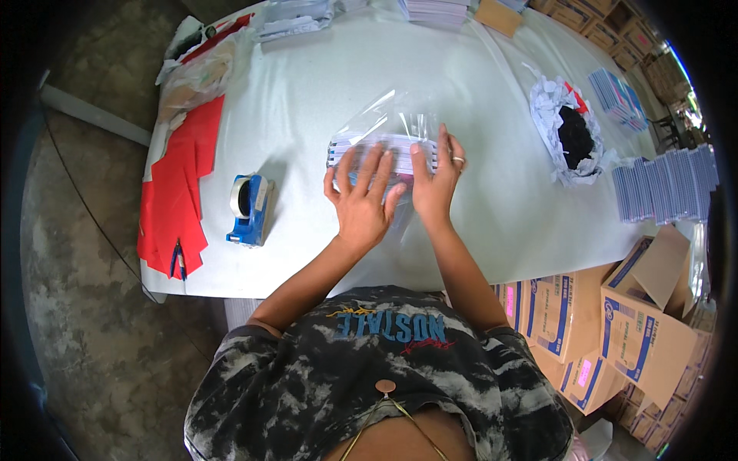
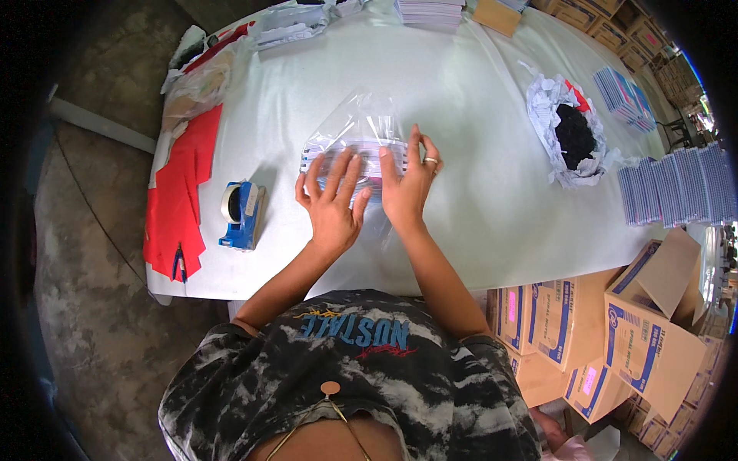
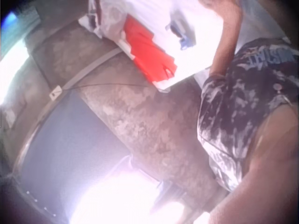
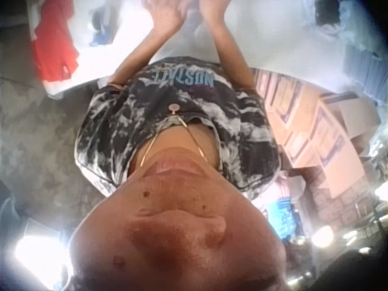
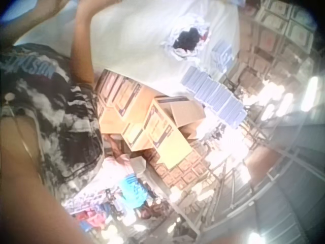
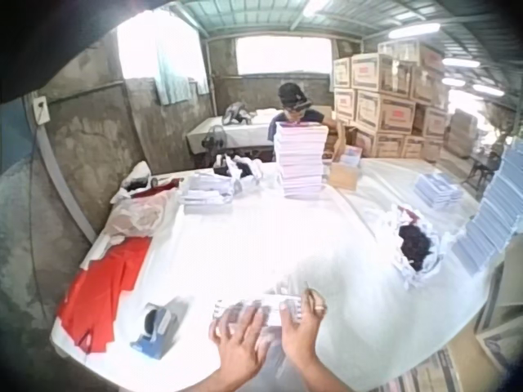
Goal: The person places spiral-bound notebooks into clear plastic bags and seals them using a tape dispenser. They repeat this process for several notebooks, stacking the sealed packages on the table.
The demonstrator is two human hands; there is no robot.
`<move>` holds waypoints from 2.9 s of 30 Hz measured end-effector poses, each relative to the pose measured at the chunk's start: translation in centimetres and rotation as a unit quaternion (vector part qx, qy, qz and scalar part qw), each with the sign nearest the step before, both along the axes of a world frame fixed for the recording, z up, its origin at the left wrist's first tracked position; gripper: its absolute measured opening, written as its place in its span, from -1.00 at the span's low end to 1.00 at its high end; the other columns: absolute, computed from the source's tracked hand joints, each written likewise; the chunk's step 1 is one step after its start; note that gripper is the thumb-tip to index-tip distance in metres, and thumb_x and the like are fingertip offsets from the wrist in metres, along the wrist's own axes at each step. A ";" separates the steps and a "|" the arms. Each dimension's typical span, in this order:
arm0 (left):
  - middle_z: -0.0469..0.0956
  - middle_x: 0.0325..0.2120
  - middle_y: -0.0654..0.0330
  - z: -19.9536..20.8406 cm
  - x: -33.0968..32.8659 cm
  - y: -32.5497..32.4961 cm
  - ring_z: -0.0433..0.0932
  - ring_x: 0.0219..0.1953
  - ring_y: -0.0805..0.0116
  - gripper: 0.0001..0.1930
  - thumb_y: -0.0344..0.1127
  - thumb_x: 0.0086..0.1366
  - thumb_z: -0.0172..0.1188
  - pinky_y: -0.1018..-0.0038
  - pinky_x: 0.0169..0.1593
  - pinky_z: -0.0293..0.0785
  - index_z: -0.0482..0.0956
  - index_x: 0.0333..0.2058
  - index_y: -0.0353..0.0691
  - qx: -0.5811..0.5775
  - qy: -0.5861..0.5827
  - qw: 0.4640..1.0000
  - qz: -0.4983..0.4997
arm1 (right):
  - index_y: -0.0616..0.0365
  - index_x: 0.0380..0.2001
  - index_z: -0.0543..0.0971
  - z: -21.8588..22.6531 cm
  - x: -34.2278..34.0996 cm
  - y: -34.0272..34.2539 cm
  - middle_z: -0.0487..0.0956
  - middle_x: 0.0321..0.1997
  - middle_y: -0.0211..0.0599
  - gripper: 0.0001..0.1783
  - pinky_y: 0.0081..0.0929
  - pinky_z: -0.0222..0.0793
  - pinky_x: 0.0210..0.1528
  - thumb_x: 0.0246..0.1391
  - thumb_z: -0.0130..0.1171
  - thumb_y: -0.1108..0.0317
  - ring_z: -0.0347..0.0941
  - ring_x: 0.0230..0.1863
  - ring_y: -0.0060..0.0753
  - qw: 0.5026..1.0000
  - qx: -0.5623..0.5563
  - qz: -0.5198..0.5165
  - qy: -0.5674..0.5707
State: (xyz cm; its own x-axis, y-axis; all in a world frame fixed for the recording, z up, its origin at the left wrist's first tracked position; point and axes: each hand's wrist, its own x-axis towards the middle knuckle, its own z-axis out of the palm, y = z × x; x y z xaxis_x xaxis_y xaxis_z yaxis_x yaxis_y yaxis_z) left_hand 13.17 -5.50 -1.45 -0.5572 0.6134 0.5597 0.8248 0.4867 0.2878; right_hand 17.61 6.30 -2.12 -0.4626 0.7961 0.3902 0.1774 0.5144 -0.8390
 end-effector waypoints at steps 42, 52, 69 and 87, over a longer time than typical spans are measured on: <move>0.51 -0.42 0.22 -2.4 -15.8 -23.5 0.10 -0.58 0.42 -0.58 0.10 0.18 0.04 0.48 -0.54 0.08 0.63 -0.22 -0.08 -0.152 -0.599 0.732 0.286 | -0.01 -0.65 0.54 -2.1 0.6 -0.2 0.60 -0.30 -0.50 -0.82 -0.50 0.18 -0.09 -0.27 0.31 0.56 0.47 -0.14 -0.45 0.939 0.311 0.105 0.097; 0.14 0.18 0.02 -7.3 -10.3 -31.2 0.32 0.07 0.15 -0.80 -0.27 0.13 0.13 0.35 0.20 0.17 0.56 -0.45 -0.32 0.313 -0.715 0.621 -0.073 | -0.03 -0.68 0.49 -1.9 0.8 -0.2 0.59 -0.27 -0.52 -0.79 -0.51 0.13 -0.07 -0.24 0.27 0.56 0.45 -0.14 -0.44 0.940 0.317 0.102 0.068; 0.44 -0.76 0.24 -1.5 0.5 -0.1 0.30 -0.78 0.60 -0.61 -0.08 0.17 0.21 0.69 -0.70 0.16 0.48 -0.69 -0.24 0.259 -0.676 0.690 0.020 | 0.02 -0.20 0.43 -1.2 1.5 0.1 0.55 -0.20 -0.41 -0.56 -0.30 0.16 -0.06 -0.26 0.21 0.56 0.41 -0.12 -0.28 0.959 0.231 0.155 0.056; 0.21 0.16 0.18 -14.1 -4.1 -4.9 0.16 0.21 0.22 -0.25 0.29 0.19 -0.12 0.14 0.23 0.03 0.07 0.22 -0.07 0.433 -0.736 0.470 -0.221 | 0.20 0.07 0.22 3.3 0.8 4.6 0.42 0.01 -0.21 0.00 -0.26 0.07 0.23 -0.53 0.53 0.33 0.27 0.13 -0.24 0.866 -0.358 0.328 0.120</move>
State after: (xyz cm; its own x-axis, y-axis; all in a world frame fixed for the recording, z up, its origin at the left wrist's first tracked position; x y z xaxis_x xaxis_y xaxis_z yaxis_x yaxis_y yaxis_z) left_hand 9.03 -10.35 -15.55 -0.6574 0.7485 -0.0870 -0.6140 -0.4651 0.6378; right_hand 18.44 10.92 1.23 -0.8808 0.4704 0.0538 -0.1807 -0.2290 -0.9565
